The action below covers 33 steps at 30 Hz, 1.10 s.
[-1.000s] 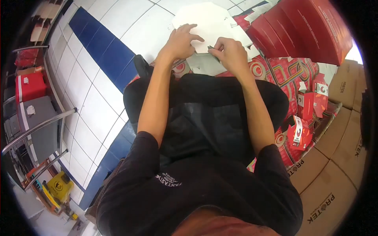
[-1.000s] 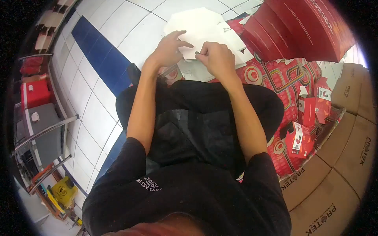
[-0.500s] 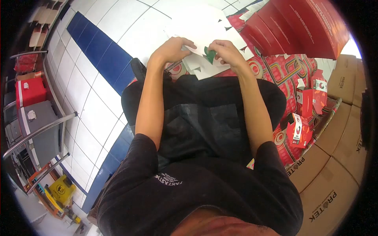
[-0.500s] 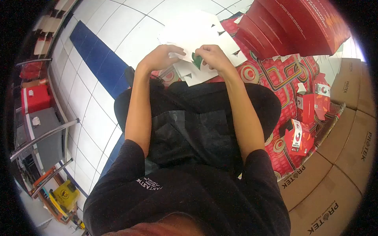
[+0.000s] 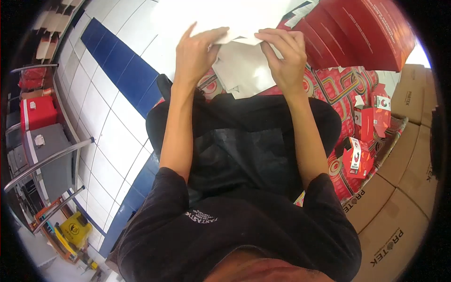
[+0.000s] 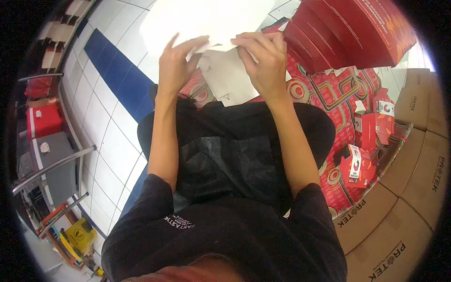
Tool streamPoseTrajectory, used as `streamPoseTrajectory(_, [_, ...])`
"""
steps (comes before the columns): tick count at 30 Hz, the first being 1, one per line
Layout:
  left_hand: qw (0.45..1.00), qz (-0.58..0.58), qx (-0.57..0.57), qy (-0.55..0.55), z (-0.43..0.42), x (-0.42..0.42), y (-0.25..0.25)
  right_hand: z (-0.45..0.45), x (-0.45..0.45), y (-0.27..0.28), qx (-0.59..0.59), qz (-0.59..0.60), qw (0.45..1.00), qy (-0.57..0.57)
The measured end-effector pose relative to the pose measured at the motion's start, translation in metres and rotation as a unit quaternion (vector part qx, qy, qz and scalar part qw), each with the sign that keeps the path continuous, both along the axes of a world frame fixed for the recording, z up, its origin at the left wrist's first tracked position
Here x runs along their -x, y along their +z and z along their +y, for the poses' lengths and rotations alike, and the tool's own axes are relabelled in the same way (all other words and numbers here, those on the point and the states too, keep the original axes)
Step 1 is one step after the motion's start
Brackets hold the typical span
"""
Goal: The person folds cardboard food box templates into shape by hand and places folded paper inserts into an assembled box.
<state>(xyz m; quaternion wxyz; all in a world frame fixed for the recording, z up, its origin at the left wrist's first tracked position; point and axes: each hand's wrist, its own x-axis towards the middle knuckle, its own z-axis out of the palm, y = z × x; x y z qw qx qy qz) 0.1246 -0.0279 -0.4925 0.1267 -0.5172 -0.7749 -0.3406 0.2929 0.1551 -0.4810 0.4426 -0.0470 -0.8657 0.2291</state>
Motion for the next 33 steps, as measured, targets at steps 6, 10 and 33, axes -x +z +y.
streamPoseTrajectory(6, [0.912, -0.402, 0.082, -0.021, -0.005, -0.001, 0.010, 0.013, 0.005, -0.021, 0.369, -0.017, 0.925, 0.089])
streamPoseTrajectory(10, [0.890, -0.443, 0.047, -0.097, -0.008, 0.004, -0.001, 0.019, -0.012, 0.003, 0.409, -0.128, 0.877, 0.218])
streamPoseTrajectory(33, [0.816, -0.522, 0.157, -0.194, -0.007, -0.003, -0.011, 0.008, -0.009, -0.007, 0.216, -0.226, 0.932, 0.185])
